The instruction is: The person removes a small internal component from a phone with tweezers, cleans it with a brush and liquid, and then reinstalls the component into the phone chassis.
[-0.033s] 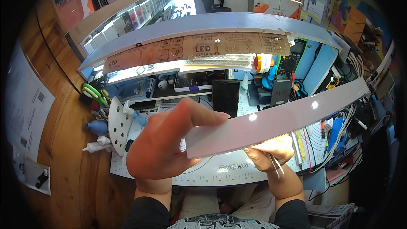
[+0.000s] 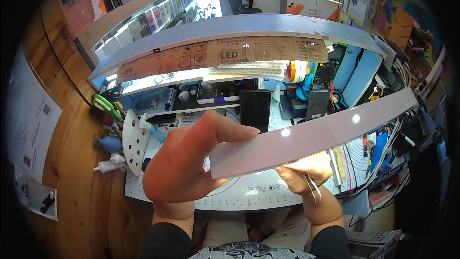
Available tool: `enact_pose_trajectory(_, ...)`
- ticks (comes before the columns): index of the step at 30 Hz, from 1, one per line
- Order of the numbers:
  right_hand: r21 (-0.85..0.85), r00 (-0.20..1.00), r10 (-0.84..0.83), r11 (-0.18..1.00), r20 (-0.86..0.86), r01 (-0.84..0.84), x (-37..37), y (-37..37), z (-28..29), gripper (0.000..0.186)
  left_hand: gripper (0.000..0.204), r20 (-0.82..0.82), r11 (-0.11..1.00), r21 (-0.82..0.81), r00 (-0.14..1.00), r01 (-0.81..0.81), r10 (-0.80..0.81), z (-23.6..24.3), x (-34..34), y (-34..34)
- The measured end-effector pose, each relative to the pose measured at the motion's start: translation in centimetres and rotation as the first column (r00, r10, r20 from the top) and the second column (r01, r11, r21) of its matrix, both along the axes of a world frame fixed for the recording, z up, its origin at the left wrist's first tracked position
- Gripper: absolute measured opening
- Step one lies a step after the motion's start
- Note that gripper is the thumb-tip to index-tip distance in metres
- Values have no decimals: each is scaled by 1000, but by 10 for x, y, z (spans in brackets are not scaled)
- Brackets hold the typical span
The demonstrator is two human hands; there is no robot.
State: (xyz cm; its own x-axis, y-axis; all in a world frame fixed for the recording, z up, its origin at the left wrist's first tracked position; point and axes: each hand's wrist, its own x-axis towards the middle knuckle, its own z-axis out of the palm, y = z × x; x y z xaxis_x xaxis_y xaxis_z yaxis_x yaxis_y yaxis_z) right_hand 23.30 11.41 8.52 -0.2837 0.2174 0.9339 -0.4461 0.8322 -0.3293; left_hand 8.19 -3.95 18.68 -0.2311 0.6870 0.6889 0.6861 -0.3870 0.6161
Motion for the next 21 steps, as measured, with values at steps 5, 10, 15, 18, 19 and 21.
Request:
enact_pose_trajectory(5,-13,1000,15,1000,-15,-15,-2,-1,1,16,29,-5,994,-3,994,-109,109,1,2,0)
enact_pose_trajectory(10,-21,998,50,998,-32,-51,-3,0,-1,16,29,-16,993,18,993,-114,115,2,1,0)
enact_pose_trajectory(15,2,999,41,999,-17,-41,-2,2,-2,16,42,-99,996,-75,993,53,-60,11,-12,-5)
enact_pose_trajectory(18,-1,999,48,999,-22,-48,-3,2,-3,17,41,-84,998,-62,996,11,-17,6,-9,-4)
enact_pose_trajectory(19,-7,998,54,999,-26,-54,-3,1,-3,17,40,-70,998,-59,998,-8,4,6,-8,-4)
enact_pose_trajectory(21,-12,998,49,999,-25,-49,-4,0,-2,17,43,-79,997,-73,997,-23,17,6,-9,-5)
